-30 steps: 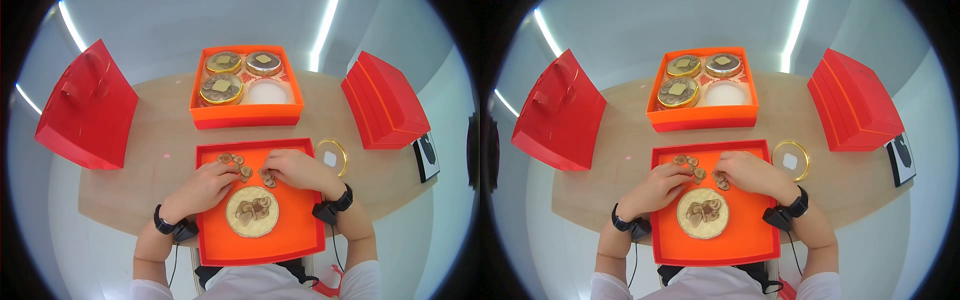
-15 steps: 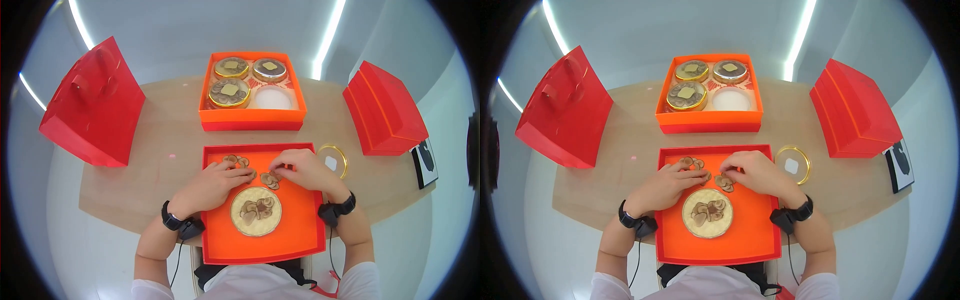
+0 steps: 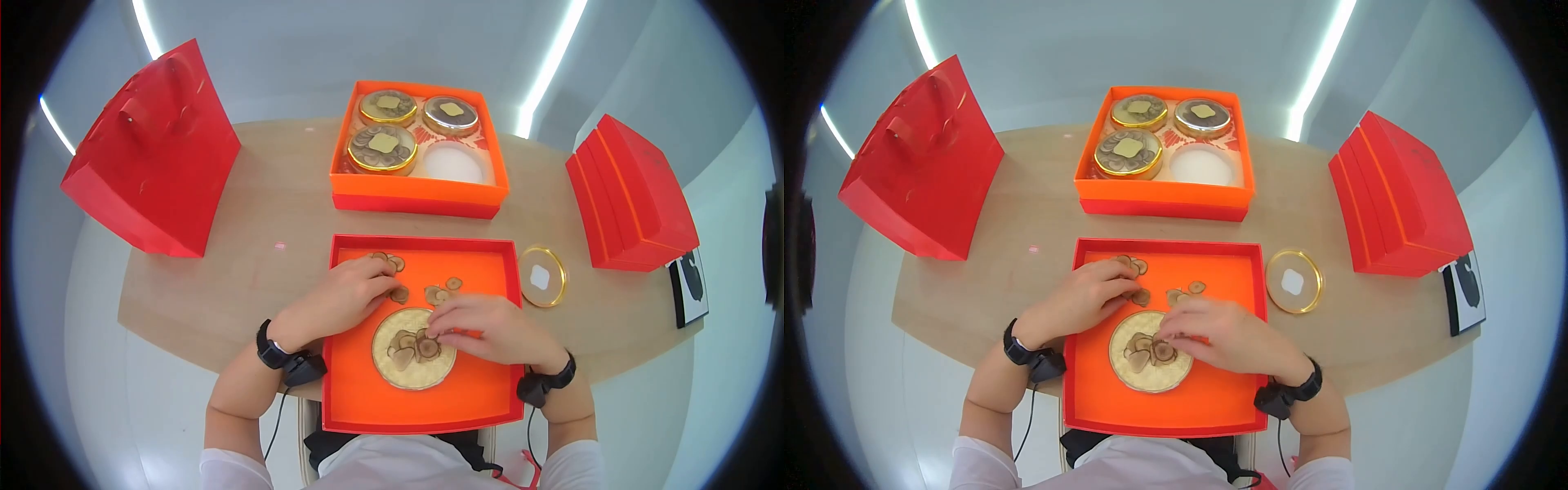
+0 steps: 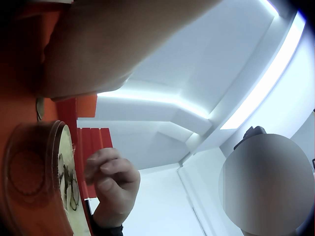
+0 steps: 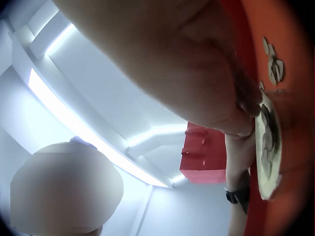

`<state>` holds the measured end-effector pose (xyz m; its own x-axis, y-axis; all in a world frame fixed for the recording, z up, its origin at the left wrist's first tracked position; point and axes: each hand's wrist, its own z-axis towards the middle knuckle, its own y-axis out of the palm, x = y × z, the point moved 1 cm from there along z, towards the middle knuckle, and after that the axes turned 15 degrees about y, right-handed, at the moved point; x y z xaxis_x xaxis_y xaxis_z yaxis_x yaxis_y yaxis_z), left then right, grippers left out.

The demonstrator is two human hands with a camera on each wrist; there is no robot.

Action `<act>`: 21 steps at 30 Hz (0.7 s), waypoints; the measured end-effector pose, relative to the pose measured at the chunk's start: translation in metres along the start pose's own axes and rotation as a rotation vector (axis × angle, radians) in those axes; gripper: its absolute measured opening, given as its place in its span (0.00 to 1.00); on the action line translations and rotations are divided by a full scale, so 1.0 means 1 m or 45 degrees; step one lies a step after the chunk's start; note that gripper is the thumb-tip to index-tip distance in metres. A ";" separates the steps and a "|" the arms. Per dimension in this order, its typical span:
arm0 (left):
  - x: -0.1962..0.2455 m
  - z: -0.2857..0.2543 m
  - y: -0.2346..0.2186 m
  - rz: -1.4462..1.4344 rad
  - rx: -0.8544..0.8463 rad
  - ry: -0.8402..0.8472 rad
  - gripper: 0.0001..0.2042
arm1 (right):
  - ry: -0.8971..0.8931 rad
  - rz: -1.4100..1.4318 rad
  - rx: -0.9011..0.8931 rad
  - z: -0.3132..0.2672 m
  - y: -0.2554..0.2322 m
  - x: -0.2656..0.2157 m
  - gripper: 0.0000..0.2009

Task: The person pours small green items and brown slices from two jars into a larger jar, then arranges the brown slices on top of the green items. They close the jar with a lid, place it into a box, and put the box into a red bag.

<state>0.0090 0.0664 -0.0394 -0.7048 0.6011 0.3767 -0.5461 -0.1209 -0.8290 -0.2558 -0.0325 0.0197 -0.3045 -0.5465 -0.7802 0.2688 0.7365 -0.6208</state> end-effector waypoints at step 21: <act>0.007 0.006 -0.015 -0.127 0.165 -0.062 0.08 | 0.157 -0.441 0.243 0.010 -0.009 0.046 0.19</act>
<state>0.0098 0.0671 -0.0214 -0.6635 0.5765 0.4769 -0.6661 -0.1649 -0.7274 -0.2627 -0.0682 -0.0112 -0.5105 -0.6887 -0.5149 0.2924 0.4240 -0.8571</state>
